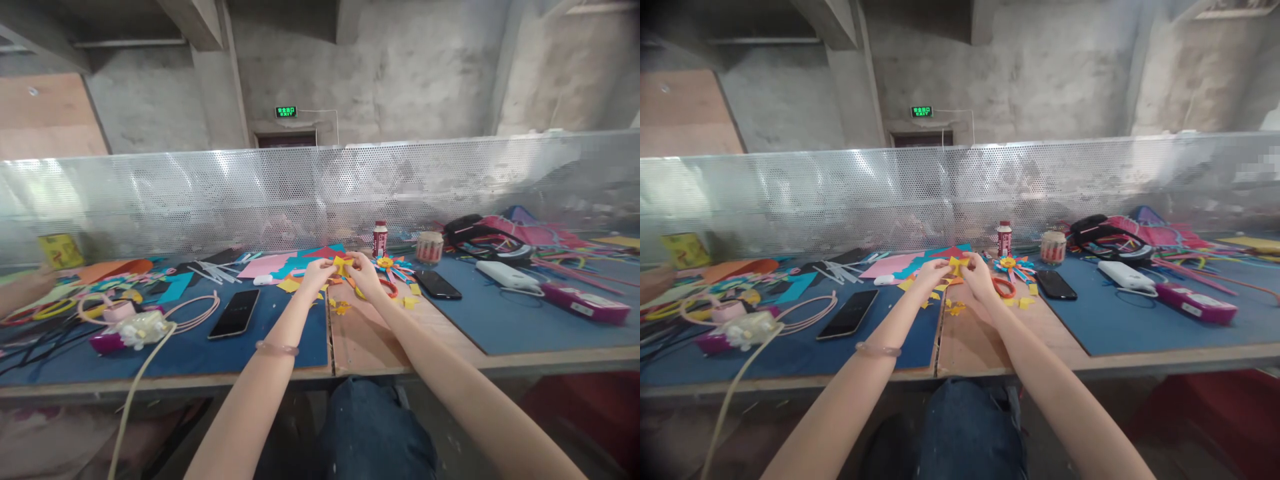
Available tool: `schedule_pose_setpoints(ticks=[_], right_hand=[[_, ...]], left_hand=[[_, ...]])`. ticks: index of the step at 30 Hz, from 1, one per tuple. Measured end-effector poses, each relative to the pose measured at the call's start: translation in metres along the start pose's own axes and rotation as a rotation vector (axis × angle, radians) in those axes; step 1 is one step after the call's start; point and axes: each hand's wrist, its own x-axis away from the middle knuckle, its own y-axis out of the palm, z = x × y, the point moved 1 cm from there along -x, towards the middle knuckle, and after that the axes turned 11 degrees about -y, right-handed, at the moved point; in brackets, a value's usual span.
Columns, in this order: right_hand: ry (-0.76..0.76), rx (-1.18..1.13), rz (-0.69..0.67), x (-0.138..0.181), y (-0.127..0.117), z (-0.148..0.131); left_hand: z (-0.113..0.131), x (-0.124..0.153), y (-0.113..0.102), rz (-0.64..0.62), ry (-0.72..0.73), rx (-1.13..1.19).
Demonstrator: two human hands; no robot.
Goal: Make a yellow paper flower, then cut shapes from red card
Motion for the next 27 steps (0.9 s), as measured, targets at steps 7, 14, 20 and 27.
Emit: schedule_pose_setpoints(ticks=[7, 14, 20, 27], right_hand=[[-0.056, 0.072, 0.006, 0.0002, 0.0013, 0.0045], [-0.096, 0.103, -0.002, 0.0008, 0.0008, 0.0031], [-0.086, 0.103, -0.001, 0.0008, 0.0008, 0.004], [-0.064, 0.057, 0.006, 0.0004, 0.0007, 0.0021]], left_hand=[[0.0025, 0.0023, -0.0006, 0.05, 0.007, -0.11], [0.0009, 0.0014, -0.0013, 0.059, 0.033, -0.168], [0.0019, 0.0019, -0.0012, 0.043, 0.027, -0.19], [0.0047, 0.0044, 0.0011, 0.051, 0.016, -0.148]])
